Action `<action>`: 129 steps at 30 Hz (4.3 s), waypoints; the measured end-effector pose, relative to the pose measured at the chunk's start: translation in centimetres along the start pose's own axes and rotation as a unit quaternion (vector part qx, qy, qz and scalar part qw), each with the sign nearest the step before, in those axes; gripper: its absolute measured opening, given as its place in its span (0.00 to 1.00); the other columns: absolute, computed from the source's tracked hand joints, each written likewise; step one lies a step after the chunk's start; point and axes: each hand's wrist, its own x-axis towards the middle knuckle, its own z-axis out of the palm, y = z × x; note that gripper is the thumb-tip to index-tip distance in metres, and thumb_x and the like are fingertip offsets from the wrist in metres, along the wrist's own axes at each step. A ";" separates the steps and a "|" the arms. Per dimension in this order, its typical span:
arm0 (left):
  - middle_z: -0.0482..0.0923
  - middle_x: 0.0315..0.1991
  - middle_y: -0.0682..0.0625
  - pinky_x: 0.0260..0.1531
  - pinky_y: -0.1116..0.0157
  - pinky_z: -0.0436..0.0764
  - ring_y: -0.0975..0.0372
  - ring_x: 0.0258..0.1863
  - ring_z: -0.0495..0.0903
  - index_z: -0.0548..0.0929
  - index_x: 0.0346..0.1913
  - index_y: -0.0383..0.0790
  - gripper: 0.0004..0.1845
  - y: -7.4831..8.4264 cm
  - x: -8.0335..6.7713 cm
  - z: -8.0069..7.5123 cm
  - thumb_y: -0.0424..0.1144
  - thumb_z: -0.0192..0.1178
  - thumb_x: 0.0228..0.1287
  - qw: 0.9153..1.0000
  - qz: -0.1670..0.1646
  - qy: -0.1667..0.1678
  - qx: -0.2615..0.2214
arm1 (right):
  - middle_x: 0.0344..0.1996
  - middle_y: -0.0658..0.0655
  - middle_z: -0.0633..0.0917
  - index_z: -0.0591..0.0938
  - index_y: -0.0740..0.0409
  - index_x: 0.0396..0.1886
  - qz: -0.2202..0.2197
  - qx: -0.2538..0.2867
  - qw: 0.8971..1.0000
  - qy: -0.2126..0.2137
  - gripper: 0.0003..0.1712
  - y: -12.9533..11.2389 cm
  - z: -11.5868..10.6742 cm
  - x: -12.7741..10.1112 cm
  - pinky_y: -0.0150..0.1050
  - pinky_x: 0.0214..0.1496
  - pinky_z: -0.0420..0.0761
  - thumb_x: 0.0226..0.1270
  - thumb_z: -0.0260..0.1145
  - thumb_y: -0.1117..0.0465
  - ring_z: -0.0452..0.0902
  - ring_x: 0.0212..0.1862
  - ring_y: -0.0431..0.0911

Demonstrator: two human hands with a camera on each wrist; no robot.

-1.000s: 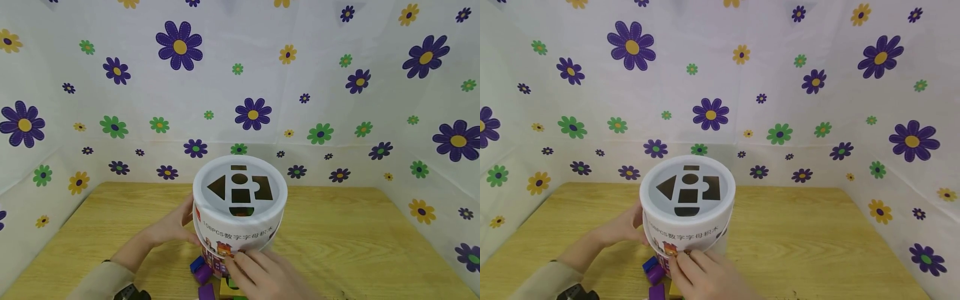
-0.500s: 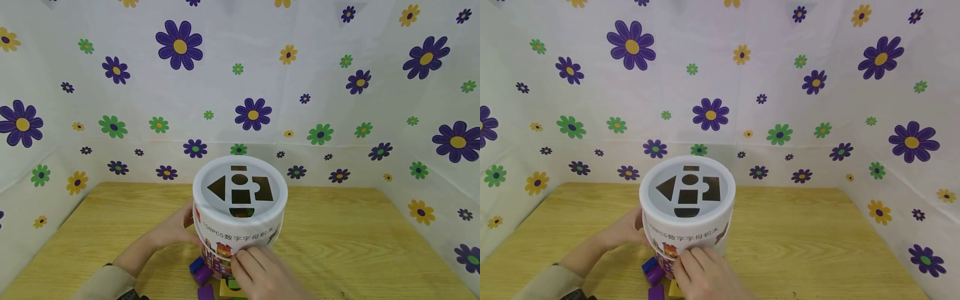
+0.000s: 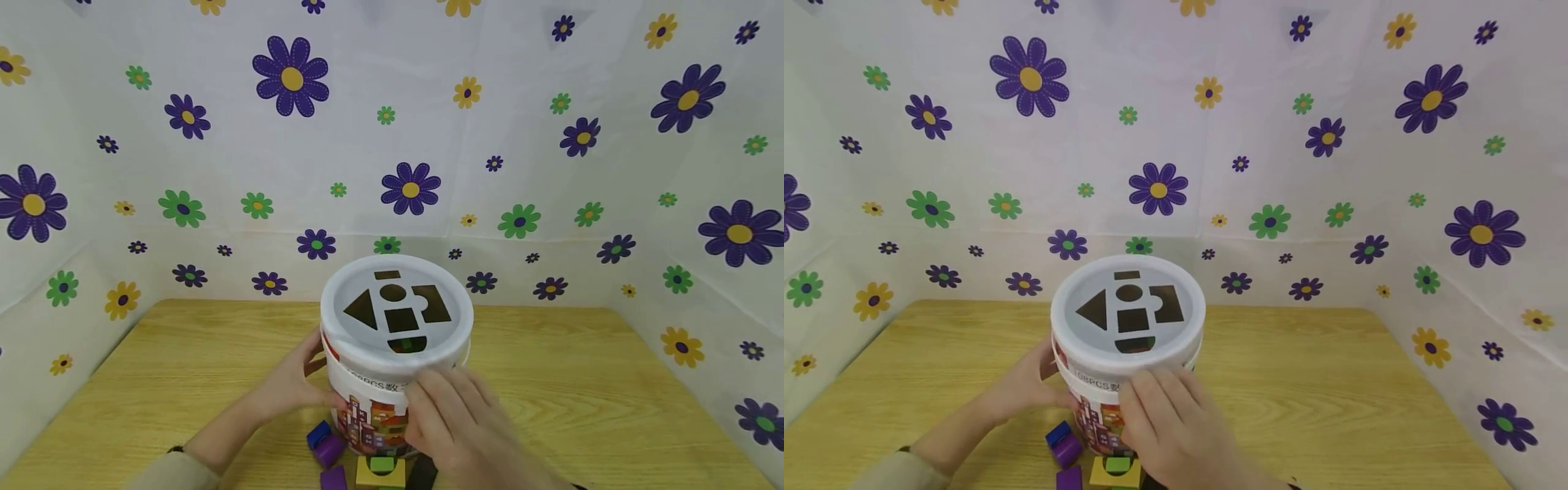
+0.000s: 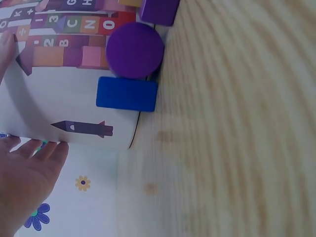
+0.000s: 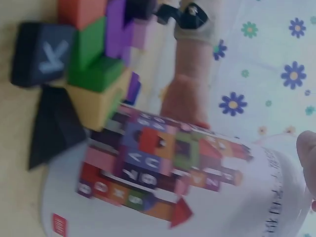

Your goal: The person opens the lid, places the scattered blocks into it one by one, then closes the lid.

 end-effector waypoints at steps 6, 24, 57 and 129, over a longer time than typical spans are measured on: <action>0.63 0.67 0.52 0.61 0.44 0.65 0.49 0.66 0.61 0.56 0.73 0.57 0.55 0.1 -0.4 0.4 0.39 0.78 0.42 1.000 -0.009 0.016 -0.001 | 0.35 0.61 0.77 0.77 0.68 0.37 0.047 -0.021 0.999 0.004 0.13 2.4 0.0 2.4 0.40 0.32 0.78 0.67 0.48 0.64 0.72 0.34 0.52; 0.62 0.68 0.50 0.61 0.44 0.64 0.48 0.67 0.60 0.55 0.73 0.54 0.56 0.0 -0.6 0.5 0.43 0.78 0.42 1.000 -0.006 0.017 -0.016 | 0.40 0.58 0.80 0.76 0.56 0.51 0.408 0.334 0.817 -0.233 0.15 12.3 3.1 6.5 0.44 0.42 0.79 0.75 0.53 0.52 0.76 0.41 0.52; 0.67 0.66 0.49 0.62 0.43 0.63 0.53 0.66 0.63 0.59 0.73 0.54 0.54 1.9 -0.1 -1.9 0.36 0.78 0.41 0.999 0.032 0.043 -0.009 | 0.25 0.55 0.68 0.77 0.62 0.42 0.485 0.468 0.730 -0.110 0.16 13.6 4.6 8.8 0.33 0.25 0.66 0.71 0.59 0.52 0.63 0.24 0.44; 0.62 0.67 0.56 0.49 0.76 0.68 0.69 0.61 0.66 0.46 0.76 0.52 0.39 -2.6 -18.7 -18.4 0.37 0.55 0.69 0.972 -0.026 0.218 -0.081 | 0.51 0.50 0.77 0.81 0.55 0.55 0.337 0.396 0.842 -0.147 0.16 0.9 23.8 17.1 0.17 0.43 0.72 0.70 0.59 0.67 0.73 0.44 0.35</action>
